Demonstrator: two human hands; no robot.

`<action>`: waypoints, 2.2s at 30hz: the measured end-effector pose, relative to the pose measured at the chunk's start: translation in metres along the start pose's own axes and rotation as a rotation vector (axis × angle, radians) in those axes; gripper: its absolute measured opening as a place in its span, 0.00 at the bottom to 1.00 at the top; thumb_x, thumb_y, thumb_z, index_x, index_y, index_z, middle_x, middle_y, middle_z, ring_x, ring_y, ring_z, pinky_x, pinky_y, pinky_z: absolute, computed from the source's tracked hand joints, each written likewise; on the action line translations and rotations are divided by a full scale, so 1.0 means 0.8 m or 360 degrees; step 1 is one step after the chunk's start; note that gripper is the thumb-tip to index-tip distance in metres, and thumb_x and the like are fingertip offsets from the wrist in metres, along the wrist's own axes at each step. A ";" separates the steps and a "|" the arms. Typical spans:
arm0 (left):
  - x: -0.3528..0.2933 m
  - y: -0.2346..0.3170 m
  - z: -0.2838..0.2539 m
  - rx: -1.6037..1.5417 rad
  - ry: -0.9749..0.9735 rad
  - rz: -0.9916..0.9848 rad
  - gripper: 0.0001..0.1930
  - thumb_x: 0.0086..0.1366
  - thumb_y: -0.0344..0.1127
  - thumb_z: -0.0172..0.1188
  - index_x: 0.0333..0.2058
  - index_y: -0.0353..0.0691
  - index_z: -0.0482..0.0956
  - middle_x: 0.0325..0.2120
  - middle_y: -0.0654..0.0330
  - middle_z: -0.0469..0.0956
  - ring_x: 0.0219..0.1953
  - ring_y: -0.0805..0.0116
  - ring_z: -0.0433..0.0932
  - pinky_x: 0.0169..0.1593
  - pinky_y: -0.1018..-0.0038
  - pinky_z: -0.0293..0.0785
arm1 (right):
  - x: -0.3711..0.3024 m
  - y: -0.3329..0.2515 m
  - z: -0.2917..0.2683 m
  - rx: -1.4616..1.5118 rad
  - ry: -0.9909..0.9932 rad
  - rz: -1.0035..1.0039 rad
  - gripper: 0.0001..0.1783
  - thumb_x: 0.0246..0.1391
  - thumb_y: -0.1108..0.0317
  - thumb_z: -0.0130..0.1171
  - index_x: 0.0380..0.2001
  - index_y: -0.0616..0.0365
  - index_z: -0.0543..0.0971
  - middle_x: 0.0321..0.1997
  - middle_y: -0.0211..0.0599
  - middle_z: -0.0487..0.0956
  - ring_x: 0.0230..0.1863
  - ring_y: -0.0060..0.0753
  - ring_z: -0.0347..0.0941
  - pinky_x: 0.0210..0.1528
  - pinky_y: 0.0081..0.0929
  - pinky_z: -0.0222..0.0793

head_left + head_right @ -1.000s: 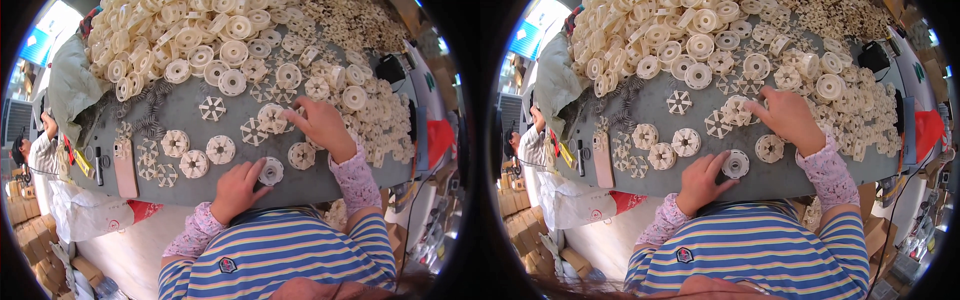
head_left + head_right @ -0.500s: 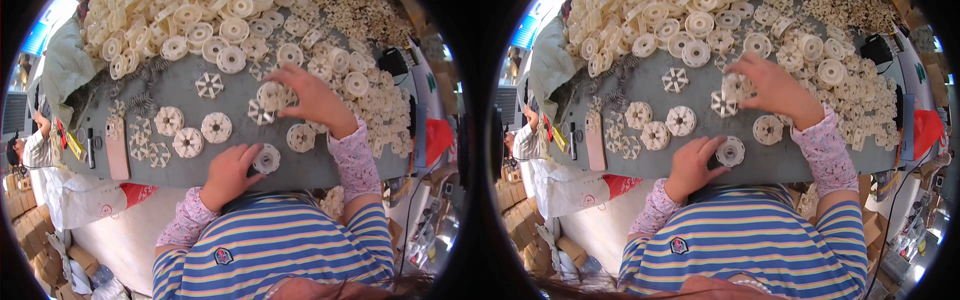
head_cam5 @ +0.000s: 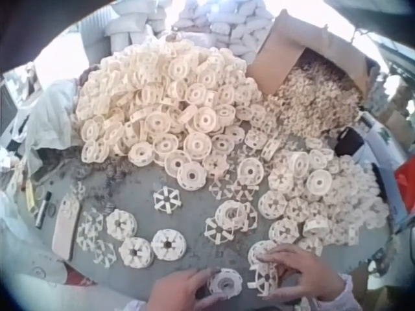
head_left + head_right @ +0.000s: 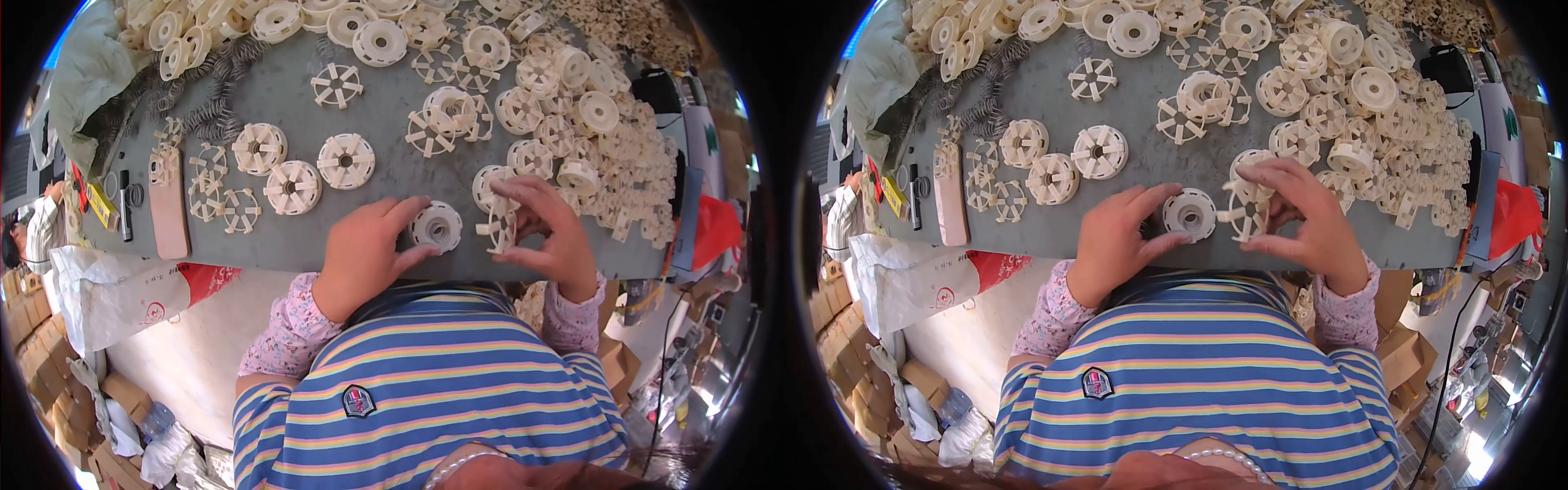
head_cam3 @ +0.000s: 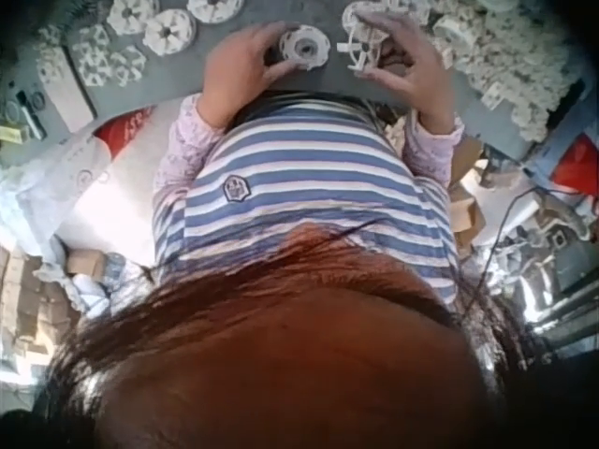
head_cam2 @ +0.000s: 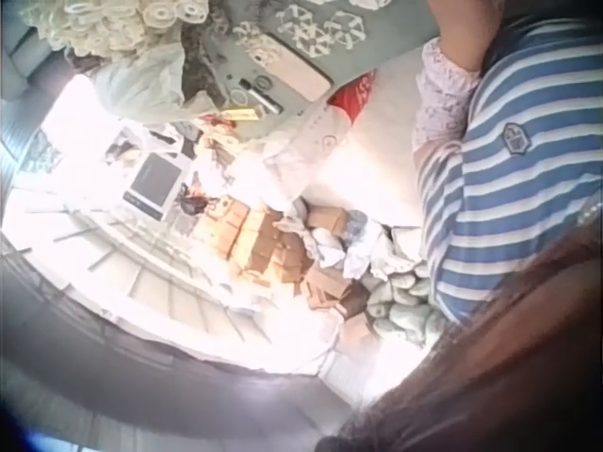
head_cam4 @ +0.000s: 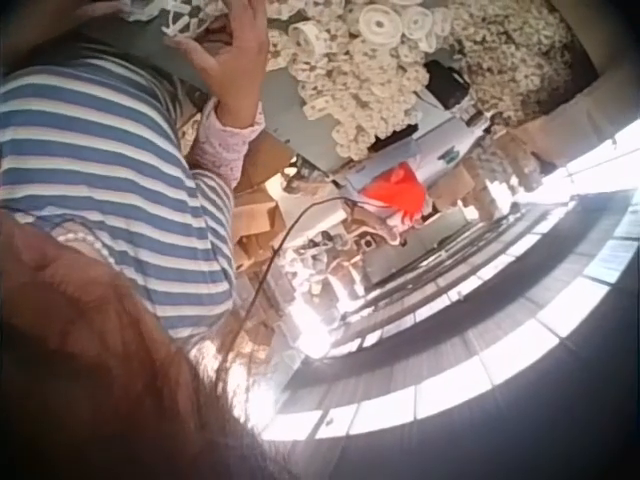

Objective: The person assembles small plastic wheel-like components with metal springs and hexagonal frames by hand.

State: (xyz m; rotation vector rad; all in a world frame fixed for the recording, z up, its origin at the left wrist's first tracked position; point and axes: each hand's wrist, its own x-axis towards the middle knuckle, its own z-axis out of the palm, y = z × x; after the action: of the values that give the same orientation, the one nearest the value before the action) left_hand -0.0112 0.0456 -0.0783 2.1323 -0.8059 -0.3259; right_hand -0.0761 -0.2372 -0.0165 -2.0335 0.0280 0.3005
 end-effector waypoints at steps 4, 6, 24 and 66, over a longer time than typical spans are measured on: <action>0.000 -0.002 0.005 0.0008 0.0022 -0.0040 0.31 0.53 0.44 0.79 0.56 0.47 0.83 0.29 0.61 0.79 0.30 0.61 0.80 0.35 0.66 0.77 | -0.026 0.024 0.016 0.0185 0.0022 0.0054 0.44 0.39 0.66 0.84 0.63 0.52 0.80 0.63 0.38 0.73 0.39 0.22 0.79 0.40 0.21 0.81; 0.000 -0.001 0.005 -0.0008 0.0016 -0.0050 0.30 0.53 0.43 0.79 0.56 0.47 0.83 0.30 0.61 0.79 0.31 0.61 0.80 0.35 0.66 0.77 | -0.031 0.025 0.025 0.0185 0.0028 0.0030 0.42 0.40 0.67 0.83 0.63 0.52 0.80 0.63 0.38 0.73 0.40 0.23 0.79 0.41 0.22 0.81; 0.001 0.003 0.001 -0.0004 0.0049 -0.0090 0.27 0.56 0.44 0.78 0.54 0.45 0.84 0.28 0.60 0.79 0.30 0.61 0.81 0.34 0.66 0.77 | -0.023 0.016 0.041 -0.0137 0.0043 -0.0235 0.36 0.51 0.66 0.79 0.64 0.54 0.78 0.62 0.40 0.76 0.40 0.26 0.80 0.41 0.26 0.82; 0.100 0.023 -0.021 0.0698 0.0338 -0.0285 0.38 0.58 0.43 0.76 0.66 0.46 0.71 0.29 0.56 0.84 0.30 0.51 0.84 0.32 0.60 0.78 | 0.105 0.016 -0.026 -0.0948 0.0467 -0.0587 0.40 0.43 0.64 0.78 0.63 0.49 0.78 0.65 0.39 0.77 0.65 0.51 0.72 0.66 0.44 0.71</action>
State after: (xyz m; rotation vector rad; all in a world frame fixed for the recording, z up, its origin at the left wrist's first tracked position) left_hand 0.0496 -0.0044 -0.0497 2.6039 -0.6025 -0.0080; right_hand 0.0072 -0.2522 -0.0377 -2.5992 -0.2828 -0.2570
